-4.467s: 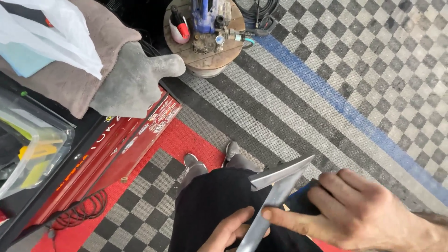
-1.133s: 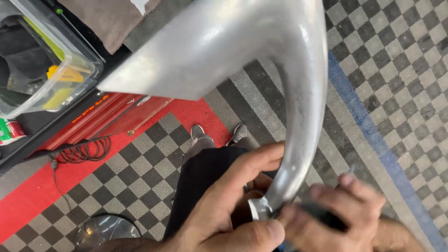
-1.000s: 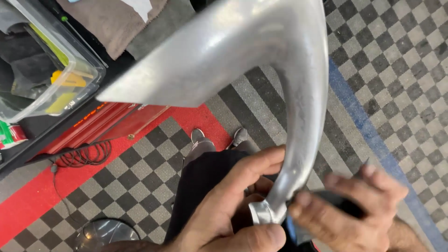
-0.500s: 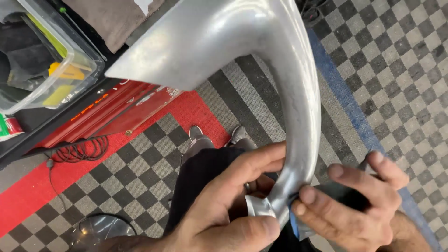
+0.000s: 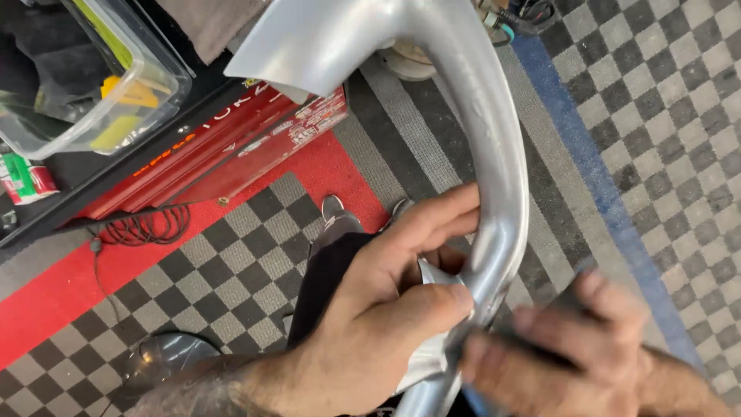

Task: The person retrieves a silver car part from a storage container and performs wet sanding on it using a sanding sheet and water at a wash station.

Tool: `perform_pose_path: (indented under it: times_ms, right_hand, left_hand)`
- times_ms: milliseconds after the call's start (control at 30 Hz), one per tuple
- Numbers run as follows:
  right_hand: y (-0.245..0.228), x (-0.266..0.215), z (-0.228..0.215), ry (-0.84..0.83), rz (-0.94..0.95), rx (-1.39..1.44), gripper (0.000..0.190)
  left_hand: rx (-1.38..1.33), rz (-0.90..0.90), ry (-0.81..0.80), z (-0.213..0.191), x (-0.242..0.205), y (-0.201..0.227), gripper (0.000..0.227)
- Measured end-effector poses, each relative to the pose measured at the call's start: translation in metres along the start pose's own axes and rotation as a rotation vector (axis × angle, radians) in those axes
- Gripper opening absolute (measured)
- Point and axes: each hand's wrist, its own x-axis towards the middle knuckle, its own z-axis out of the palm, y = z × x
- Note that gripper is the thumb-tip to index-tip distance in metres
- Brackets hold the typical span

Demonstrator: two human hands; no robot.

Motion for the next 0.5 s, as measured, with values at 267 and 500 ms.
perform_pose_path:
  times_ms: [267,500]
  right_hand:
    - [-0.005,-0.009,-0.017,-0.394,-0.345,0.022,0.037]
    - [0.001,-0.001,-0.004,-0.196,-0.125,0.051,0.021]
  left_hand:
    - [-0.064,0.033,0.097,-0.002,0.007,-0.009,0.065]
    - [-0.012,0.095,0.109,-0.003,0.011,-0.006,0.065]
